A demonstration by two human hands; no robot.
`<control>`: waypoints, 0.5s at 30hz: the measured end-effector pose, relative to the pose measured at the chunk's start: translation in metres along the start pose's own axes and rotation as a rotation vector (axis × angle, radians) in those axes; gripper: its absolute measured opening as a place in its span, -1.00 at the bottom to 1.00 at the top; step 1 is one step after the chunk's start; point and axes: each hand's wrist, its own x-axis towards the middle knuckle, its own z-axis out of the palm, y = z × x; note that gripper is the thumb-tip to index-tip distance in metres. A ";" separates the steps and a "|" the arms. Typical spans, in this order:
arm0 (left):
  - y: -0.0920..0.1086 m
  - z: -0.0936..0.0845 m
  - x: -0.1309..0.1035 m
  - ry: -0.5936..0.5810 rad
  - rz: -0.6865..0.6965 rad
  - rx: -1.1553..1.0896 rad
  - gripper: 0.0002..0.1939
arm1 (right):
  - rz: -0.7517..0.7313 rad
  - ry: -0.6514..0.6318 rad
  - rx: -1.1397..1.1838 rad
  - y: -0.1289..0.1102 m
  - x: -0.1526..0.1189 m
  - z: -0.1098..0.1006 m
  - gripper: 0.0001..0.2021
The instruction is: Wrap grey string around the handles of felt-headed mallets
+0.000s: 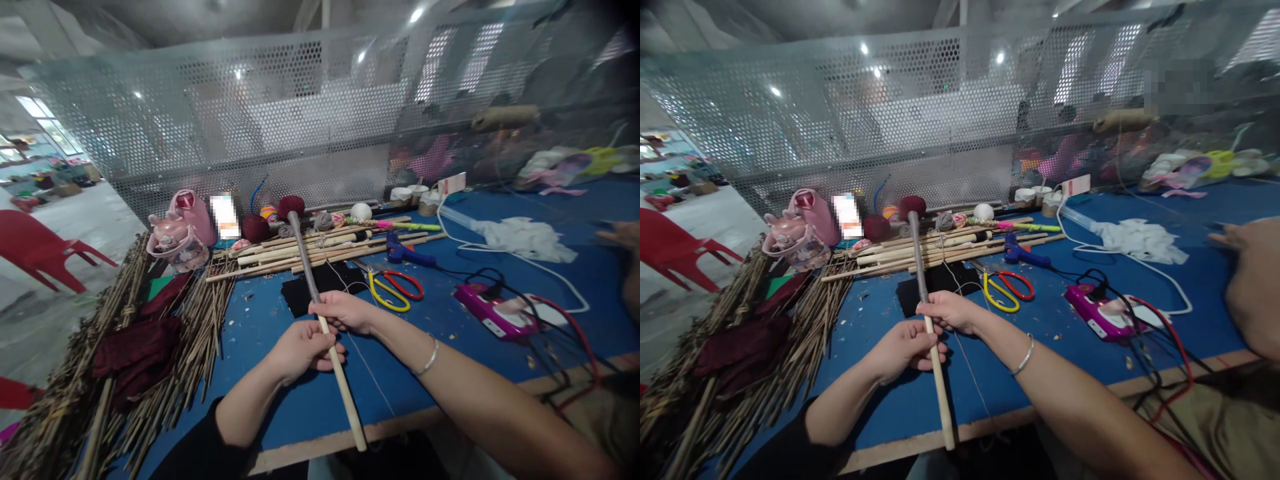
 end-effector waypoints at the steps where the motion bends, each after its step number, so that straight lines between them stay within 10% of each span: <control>1: 0.000 0.000 -0.001 -0.001 -0.002 0.022 -0.64 | 0.008 -0.004 -0.009 0.000 0.000 0.000 -0.70; 6: 0.005 -0.013 -0.001 0.216 0.061 0.389 -0.68 | -0.042 0.007 -0.063 -0.002 -0.001 0.009 -0.68; 10: 0.040 -0.021 0.015 0.672 0.481 0.684 -0.70 | -0.079 0.013 -0.116 -0.003 0.000 0.013 -0.71; 13: 0.074 -0.015 0.043 0.773 0.740 1.038 -0.58 | -0.086 0.049 -0.187 0.000 0.002 0.013 -0.70; 15: 0.086 -0.011 0.065 0.796 0.660 1.245 -0.47 | -0.081 0.075 -0.233 0.001 0.003 0.012 -0.69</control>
